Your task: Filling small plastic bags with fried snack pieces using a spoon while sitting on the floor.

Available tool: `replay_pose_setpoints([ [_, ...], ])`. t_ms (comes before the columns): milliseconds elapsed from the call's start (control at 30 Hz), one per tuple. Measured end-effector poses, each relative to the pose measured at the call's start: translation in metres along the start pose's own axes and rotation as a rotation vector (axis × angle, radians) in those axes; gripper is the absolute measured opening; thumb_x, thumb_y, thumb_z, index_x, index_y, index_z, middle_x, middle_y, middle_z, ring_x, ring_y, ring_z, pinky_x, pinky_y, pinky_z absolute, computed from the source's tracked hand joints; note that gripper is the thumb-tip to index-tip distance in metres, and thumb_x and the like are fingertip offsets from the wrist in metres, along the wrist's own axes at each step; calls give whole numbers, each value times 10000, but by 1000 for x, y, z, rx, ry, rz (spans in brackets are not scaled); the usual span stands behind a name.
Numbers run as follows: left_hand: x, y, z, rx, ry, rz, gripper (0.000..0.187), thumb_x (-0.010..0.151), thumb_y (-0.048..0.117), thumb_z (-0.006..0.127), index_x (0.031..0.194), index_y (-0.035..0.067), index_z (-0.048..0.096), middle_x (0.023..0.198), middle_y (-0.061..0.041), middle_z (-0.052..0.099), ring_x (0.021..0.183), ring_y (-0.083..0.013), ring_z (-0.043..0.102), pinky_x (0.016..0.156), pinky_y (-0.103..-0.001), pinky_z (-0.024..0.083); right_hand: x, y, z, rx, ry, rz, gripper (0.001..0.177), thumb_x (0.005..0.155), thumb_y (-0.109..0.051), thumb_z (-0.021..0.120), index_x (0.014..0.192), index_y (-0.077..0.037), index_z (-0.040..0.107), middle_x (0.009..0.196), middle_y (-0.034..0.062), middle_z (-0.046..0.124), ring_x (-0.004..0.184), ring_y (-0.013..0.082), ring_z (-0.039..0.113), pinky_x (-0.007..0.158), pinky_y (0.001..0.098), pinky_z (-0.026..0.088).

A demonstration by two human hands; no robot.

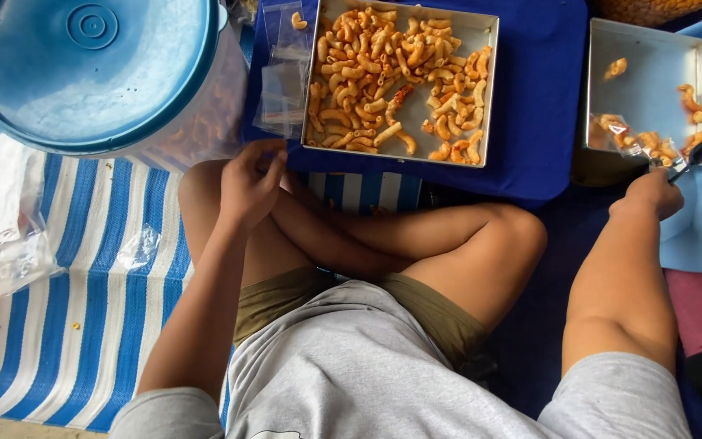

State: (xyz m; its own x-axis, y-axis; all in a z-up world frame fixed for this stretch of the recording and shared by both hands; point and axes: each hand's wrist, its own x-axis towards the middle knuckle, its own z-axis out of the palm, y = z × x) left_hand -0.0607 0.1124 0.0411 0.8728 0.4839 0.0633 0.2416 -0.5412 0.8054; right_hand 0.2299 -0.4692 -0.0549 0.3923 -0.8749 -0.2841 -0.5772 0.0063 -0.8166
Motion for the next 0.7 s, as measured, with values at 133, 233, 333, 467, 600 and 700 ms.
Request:
replay_pose_setpoints([
  [133, 40, -19, 15, 245, 81, 215, 206, 1020, 225, 645, 1138, 109, 768, 1151, -132, 723, 951, -323, 710, 728, -447, 562, -4, 11, -2, 69, -3, 11, 403, 854, -392, 627, 1123, -144, 795, 1167, 13, 846, 1098, 208, 819, 908, 344, 689],
  [233, 59, -15, 24, 367, 19, -164, 502, 980, 564, 581, 1214, 151, 747, 1124, -54, 726, 1000, -297, 718, 747, -479, 557, 11, 40, 6, 169, 83, -124, 394, 821, -398, 639, 1070, -121, 768, 1140, 82, 848, 1032, 255, 833, 868, 375, 680],
  [333, 66, -16, 30, 342, -26, -298, 505, 934, 652, 596, 912, 175, 763, 911, -27, 761, 900, -301, 713, 661, -461, 538, -2, 72, 6, 40, 288, -633, 253, 895, -374, 598, 919, -142, 694, 920, 91, 847, 809, 330, 806, 712, 418, 596],
  [467, 65, -28, 34, 169, 52, -140, 328, 942, 448, 699, 1007, 147, 815, 948, -45, 771, 858, -257, 728, 657, -415, 543, -86, 78, -17, 62, 254, -949, 129, 926, -215, 622, 942, -106, 688, 843, 138, 801, 745, 376, 754, 655, 439, 554],
  [600, 43, 29, 17, -436, 115, -322, 184, 935, 284, 704, 980, 108, 673, 720, -11, 643, 483, -119, 538, 436, -261, 453, -162, 61, -40, 238, -9, -1084, 82, 1015, -122, 574, 1031, -65, 631, 932, 116, 740, 803, 273, 733, 700, 354, 580],
  [700, 12, 56, 16, -880, 42, -125, 141, 1009, 37, 648, 1091, 61, 537, 1011, -142, 791, 417, -49, 555, 416, -159, 411, -224, 57, -44, 217, -368, -1271, 83, 1078, -98, 625, 1106, -40, 677, 1022, 176, 690, 1012, 379, 675, 941, 443, 481],
])
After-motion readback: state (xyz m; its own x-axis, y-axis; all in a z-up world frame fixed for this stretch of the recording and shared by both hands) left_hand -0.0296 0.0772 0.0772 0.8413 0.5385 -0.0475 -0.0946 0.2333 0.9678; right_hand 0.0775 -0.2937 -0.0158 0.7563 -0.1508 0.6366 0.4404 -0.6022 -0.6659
